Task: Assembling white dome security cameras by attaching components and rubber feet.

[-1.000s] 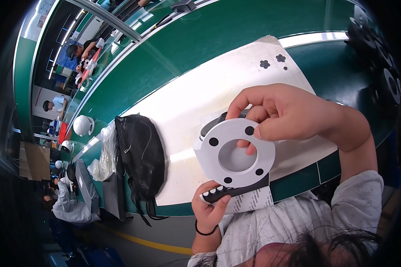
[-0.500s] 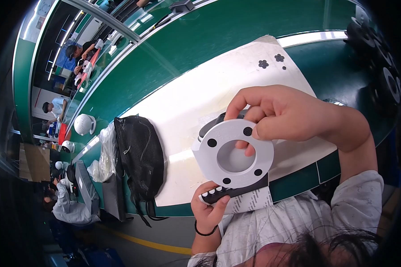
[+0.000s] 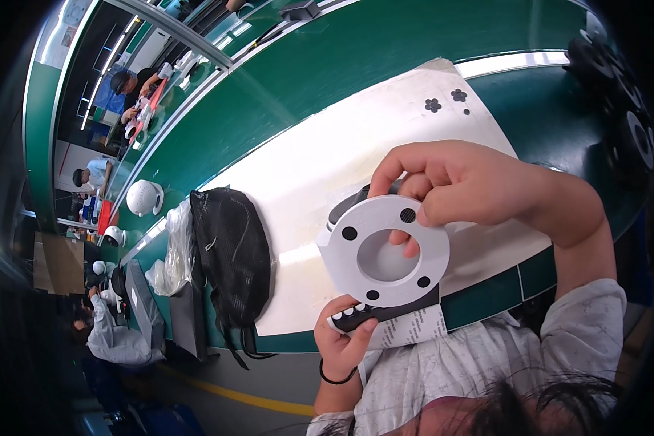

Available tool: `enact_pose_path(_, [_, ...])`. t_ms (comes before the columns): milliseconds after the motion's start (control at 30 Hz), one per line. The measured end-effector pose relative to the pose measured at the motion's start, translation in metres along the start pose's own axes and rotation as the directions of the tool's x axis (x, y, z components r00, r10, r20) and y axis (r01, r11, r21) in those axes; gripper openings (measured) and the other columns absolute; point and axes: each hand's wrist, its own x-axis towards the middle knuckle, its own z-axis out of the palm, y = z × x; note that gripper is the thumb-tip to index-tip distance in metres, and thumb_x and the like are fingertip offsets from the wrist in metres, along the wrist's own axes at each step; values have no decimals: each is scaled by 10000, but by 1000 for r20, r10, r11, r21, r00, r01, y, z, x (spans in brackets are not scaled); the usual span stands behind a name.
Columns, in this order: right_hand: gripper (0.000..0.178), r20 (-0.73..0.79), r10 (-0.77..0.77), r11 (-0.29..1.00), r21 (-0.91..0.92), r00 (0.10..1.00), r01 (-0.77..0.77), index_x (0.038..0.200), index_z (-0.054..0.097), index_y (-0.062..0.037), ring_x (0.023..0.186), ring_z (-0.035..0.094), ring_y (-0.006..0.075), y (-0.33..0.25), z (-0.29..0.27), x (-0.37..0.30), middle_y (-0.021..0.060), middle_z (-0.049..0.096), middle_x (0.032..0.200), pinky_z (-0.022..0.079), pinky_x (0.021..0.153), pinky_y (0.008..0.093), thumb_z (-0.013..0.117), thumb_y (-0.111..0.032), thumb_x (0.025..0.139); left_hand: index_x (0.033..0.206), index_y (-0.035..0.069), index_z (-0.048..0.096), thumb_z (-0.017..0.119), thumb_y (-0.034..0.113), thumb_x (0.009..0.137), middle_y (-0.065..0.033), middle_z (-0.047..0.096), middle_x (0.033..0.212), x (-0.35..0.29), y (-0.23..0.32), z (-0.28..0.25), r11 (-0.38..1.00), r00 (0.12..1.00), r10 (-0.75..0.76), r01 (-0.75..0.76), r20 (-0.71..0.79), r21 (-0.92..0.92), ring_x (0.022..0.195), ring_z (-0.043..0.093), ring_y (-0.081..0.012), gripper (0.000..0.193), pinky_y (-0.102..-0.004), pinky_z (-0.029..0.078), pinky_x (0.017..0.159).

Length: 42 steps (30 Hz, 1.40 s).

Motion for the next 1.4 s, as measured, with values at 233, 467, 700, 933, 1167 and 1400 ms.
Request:
enact_pose_path(233, [439,-5,7,1000,-1,1000,-7,1094,414,62,804,606,175,0,-1,0,158,597,888,484,743,262,385,74,656,948,-58,520,651,21,687,-69,563,809,1,2,1,1000,999,-21,21,25,-9,715,516,-95,302,-198,406,652])
enact_pose_path(467, [460,-19,-4,1000,10,1000,5,1122,446,73,826,600,166,1,-2,0,148,595,931,480,750,260,392,75,665,951,-57,520,662,38,695,-66,566,813,2,1,3,999,1000,1,-1,16,-36,721,519,-93,309,-194,408,653])
enact_pose_path(700, [369,6,-131,981,-144,991,130,1085,496,48,749,589,107,-1,-2,-4,97,610,865,454,684,205,596,-145,786,959,-63,524,665,38,698,-85,574,855,2,2,2,1000,999,-17,17,37,-16,750,532,-108,314,-205,418,674])
enact_pose_path(933, [391,-346,-428,902,-223,835,370,1127,480,36,766,597,109,-11,-60,1,95,610,904,457,753,224,564,-166,803,989,-64,536,646,11,708,-124,576,968,2,4,3,999,995,-48,50,87,-19,844,549,-136,311,-223,428,734])
enact_pose_path(1167, [271,-323,-846,212,-934,425,-287,1074,546,-91,826,581,195,67,-195,46,80,605,919,456,725,280,502,-69,807,990,-54,543,650,27,706,-100,576,933,3,8,6,996,992,-84,86,90,-21,810,542,-116,314,-208,422,714])
enact_pose_path(1400, [272,-272,-897,95,-888,348,-449,1000,584,-118,864,564,250,86,-241,61,81,594,953,454,758,335,448,-25,784,992,-38,553,648,39,714,-86,576,897,5,8,8,1000,997,-20,20,79,-1,783,533,-100,304,-198,413,694])
